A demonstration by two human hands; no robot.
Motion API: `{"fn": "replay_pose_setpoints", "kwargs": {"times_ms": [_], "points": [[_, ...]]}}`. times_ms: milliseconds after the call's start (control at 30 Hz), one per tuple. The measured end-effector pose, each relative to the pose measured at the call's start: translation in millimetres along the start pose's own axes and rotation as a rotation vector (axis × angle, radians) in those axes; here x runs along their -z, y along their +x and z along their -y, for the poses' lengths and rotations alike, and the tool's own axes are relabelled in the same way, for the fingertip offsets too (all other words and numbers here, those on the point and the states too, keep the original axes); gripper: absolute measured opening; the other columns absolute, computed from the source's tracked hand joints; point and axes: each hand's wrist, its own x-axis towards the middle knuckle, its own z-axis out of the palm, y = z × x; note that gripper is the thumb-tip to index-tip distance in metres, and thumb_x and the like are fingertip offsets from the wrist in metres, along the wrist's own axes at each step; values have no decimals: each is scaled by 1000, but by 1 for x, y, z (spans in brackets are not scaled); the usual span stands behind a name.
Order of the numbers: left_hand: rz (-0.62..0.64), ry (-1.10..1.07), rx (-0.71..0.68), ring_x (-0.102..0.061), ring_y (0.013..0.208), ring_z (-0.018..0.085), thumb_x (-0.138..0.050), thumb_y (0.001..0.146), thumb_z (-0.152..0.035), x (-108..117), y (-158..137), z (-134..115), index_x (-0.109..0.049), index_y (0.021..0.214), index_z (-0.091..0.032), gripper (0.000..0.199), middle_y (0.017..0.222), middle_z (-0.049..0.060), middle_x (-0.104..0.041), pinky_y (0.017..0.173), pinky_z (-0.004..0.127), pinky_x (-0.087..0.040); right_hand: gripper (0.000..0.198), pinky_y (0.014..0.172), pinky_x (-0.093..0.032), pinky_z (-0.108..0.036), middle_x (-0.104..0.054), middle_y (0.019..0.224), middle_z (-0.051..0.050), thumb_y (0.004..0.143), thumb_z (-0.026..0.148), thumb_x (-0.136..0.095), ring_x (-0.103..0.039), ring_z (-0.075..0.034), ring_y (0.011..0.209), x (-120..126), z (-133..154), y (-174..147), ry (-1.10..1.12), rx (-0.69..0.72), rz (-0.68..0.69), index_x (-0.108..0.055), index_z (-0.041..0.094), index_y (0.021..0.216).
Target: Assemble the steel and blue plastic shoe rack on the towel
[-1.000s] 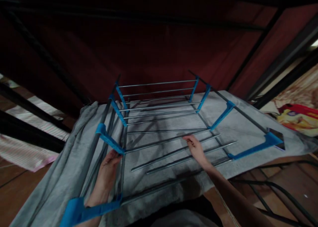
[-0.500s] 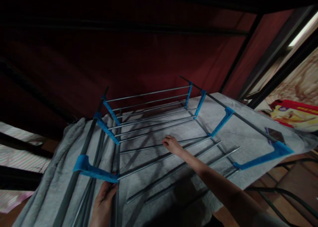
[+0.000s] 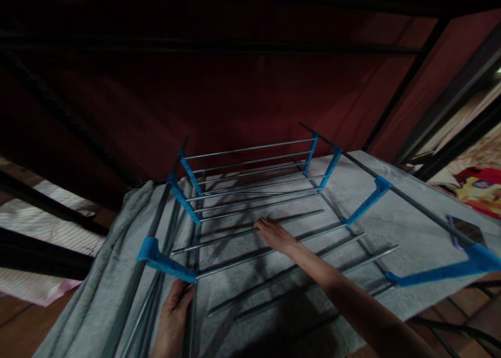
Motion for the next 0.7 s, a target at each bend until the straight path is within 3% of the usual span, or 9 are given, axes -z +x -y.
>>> {"fn": "replay_pose_setpoints", "kwargs": {"times_ms": [167, 367, 533, 633, 700], "points": [[15, -25, -53, -54, 130, 34, -78, 65, -39, -3, -6, -4, -72, 110, -20, 49, 127, 8, -69, 117, 44, -35, 26, 87, -49, -33, -61, 111, -7, 97, 11, -44, -59, -21, 99, 14, 2, 3, 34, 15, -64, -60, 22, 113], [20, -73, -91, -59, 120, 32, -75, 67, -33, -9, -16, -13, -72, 111, -17, 46, 121, 11, -71, 112, 44, -37, 44, 94, -51, -40, -60, 116, -8, 96, 10, -35, -60, -22, 104, 33, -3, -10, 122, 29, -255, -58, 26, 129], [93, -160, -55, -63, 113, 31, -75, 64, -29, -5, -14, -20, -75, 95, -16, 34, 105, 10, -75, 109, 43, -39, 38, 94, -52, -40, -60, 112, -9, 99, 19, -37, -60, -23, 105, 51, 11, -32, 232, 49, -424, -58, 27, 130], [148, -154, -55, -65, 108, 32, -77, 61, -27, -2, -14, -39, -76, 91, -15, 32, 97, 9, -76, 106, 43, -42, 32, 93, -52, -40, -60, 110, -9, 101, 24, -40, -59, -22, 106, 74, 25, -41, 220, 66, -605, -58, 24, 127], [118, -162, -90, -65, 109, 31, -78, 63, -28, 0, -15, -56, -75, 95, -15, 35, 99, 10, -76, 106, 44, -44, 30, 92, -52, -40, -61, 109, -9, 101, 25, -43, -59, -22, 105, 92, 36, -45, 180, 94, -709, -58, 23, 127]]}}
